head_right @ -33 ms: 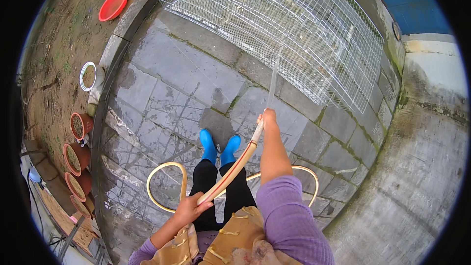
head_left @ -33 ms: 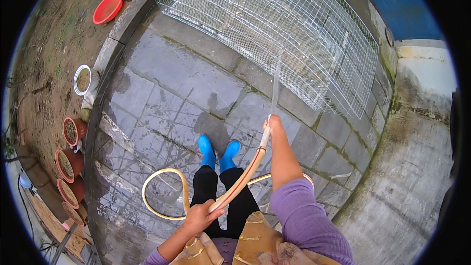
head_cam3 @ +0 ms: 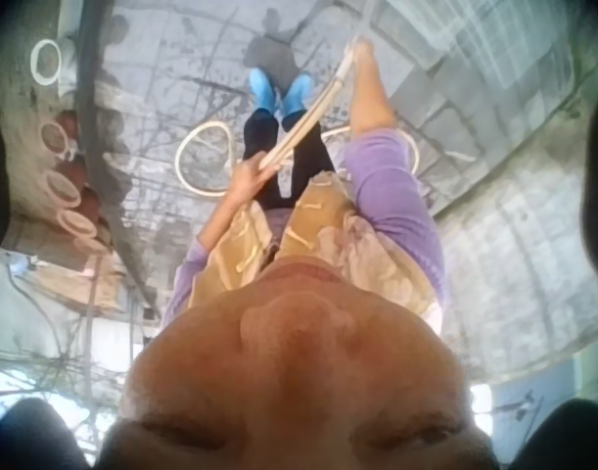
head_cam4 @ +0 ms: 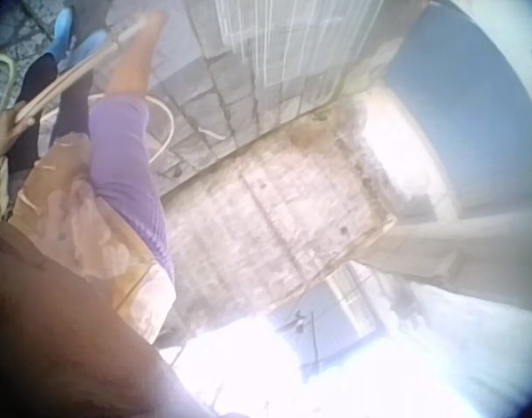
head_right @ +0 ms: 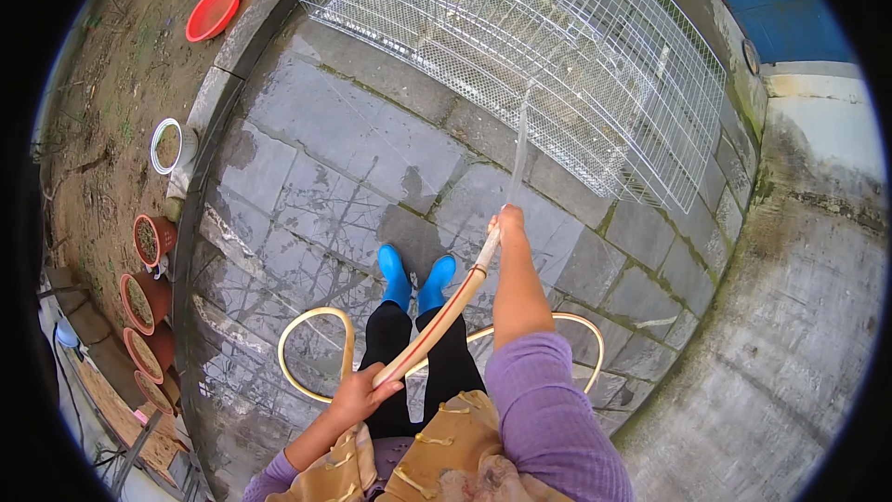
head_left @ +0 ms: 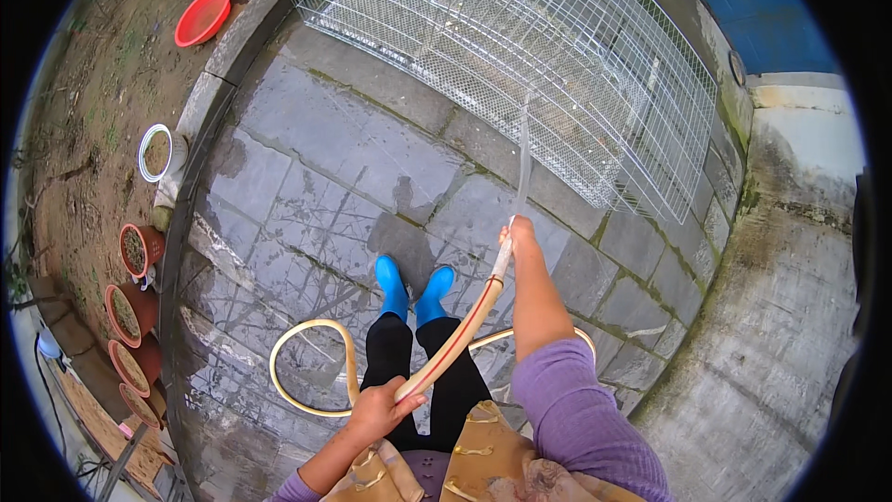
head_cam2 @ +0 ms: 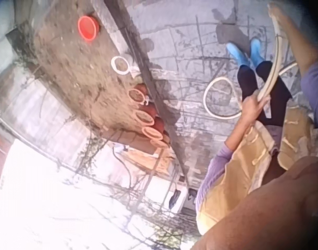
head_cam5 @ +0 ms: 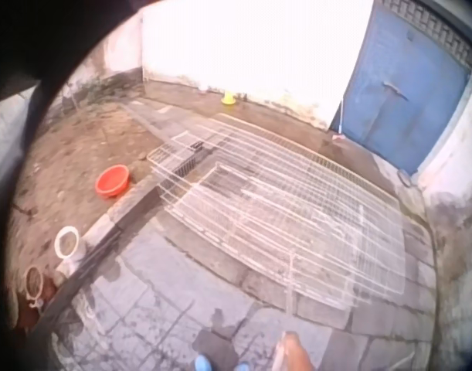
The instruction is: The person uses a hose to spray water on a metal wire cage placed on a paved outdoor surface. They move the hose back and forth to rinse the cage, then briefly use a long-handled brush to scrub the cage before the clip ends.
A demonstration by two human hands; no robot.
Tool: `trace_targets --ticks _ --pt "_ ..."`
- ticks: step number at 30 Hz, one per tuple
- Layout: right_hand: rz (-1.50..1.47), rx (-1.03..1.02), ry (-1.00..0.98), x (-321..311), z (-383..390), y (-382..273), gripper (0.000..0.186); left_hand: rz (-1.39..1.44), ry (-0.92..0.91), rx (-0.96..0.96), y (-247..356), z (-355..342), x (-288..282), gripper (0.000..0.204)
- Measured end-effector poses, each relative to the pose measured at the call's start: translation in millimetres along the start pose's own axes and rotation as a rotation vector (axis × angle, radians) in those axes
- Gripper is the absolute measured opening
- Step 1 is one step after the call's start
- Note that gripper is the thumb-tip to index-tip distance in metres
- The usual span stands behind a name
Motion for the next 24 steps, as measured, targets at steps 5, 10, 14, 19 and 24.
trace_targets --ticks 5,10,14,19,24 --pt "0.013 0.003 -0.026 -9 2 -1 0.022 -0.003 -0.043 0.006 7 -5 5 0.041" --pt "0.039 -0.057 0.006 -14 3 -4 0.022 -0.034 -0.067 -0.001 9 -6 10 0.042" --pt "0.08 -0.048 -0.024 -19 -3 -5 0.023 -0.049 -0.091 0.015 15 -6 14 0.043" --pt "0.065 -0.047 -0.051 -21 -8 0 0.023 -0.038 -0.12 -0.008 14 -5 18 0.041" --pt "0.032 0.04 -0.001 -37 -14 25 0.022 -0.018 -0.124 -0.002 15 -4 21 0.04"
Point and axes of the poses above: each hand's wrist, its own z-axis away from the middle knuckle, its own x-axis out of the palm, y = z × x, the point moved 5 cm from there along -z, towards the middle knuckle, and after that the axes turned 10 degrees about z, right-handed, at the moved point
